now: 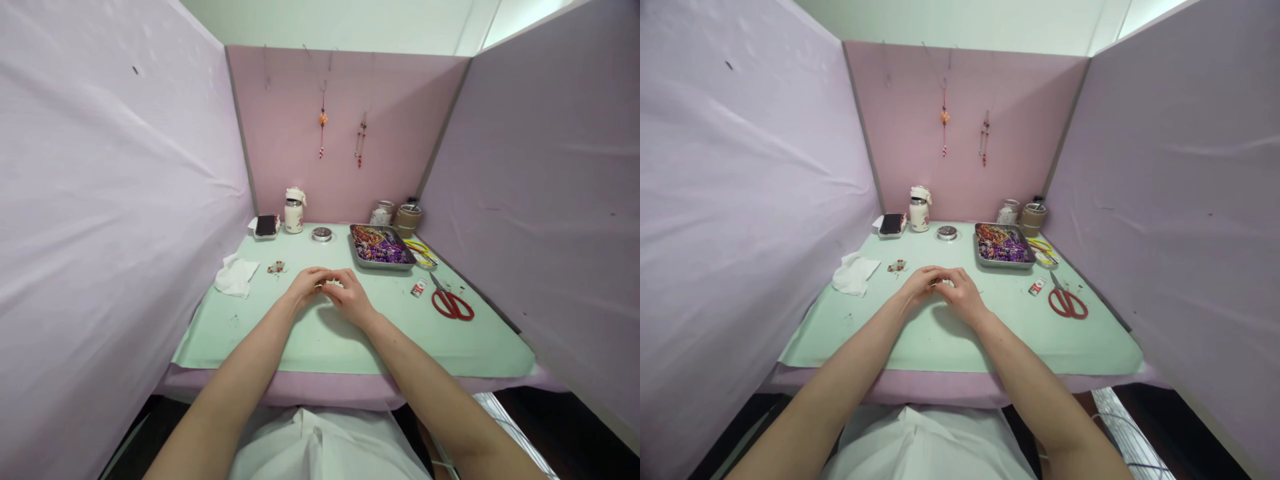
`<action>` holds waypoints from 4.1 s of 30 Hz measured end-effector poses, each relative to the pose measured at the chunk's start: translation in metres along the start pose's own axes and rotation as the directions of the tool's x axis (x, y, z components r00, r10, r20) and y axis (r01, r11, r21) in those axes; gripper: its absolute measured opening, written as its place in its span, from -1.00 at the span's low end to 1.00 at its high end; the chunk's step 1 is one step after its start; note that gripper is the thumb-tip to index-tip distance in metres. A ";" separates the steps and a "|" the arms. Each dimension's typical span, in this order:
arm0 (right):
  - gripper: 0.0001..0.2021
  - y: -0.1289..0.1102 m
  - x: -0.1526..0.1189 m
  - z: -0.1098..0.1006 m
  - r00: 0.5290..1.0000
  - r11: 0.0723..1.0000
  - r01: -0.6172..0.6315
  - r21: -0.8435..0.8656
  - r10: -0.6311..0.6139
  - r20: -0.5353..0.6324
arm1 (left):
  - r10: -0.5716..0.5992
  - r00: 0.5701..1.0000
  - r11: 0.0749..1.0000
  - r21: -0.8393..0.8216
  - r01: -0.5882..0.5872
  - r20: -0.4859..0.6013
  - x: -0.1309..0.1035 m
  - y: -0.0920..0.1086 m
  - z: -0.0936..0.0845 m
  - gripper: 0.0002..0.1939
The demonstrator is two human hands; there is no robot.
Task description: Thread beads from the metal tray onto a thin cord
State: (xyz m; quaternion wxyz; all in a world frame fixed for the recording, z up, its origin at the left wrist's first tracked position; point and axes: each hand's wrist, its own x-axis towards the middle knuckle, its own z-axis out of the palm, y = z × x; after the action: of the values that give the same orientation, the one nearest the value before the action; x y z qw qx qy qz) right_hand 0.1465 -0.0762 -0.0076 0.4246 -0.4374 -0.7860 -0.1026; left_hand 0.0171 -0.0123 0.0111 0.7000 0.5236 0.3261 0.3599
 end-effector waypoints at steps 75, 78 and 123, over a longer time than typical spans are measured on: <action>-0.88 -0.002 -0.006 0.014 0.909 0.904 -0.416 0.094 0.415 0.030 | 0.311 0.927 0.897 0.388 -0.214 -0.208 0.011 -0.011 -0.002 -0.87; -0.89 -0.002 -0.006 0.014 0.910 0.903 -0.415 0.109 0.413 0.043 | 0.322 0.923 0.891 0.395 -0.222 -0.209 0.012 -0.012 -0.003 -0.87; -0.88 0.042 0.006 -0.012 0.432 -0.205 -0.195 0.959 0.860 0.271 | 0.033 0.978 0.897 0.424 -0.121 0.208 -0.003 -0.007 0.004 -0.73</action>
State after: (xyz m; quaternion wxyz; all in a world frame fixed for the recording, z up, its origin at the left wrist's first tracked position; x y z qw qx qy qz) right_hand 0.1845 -0.0541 -0.0041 0.7725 -0.3205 -0.1982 0.5112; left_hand 0.0203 -0.0178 0.0051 0.5792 0.7117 0.3068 0.2525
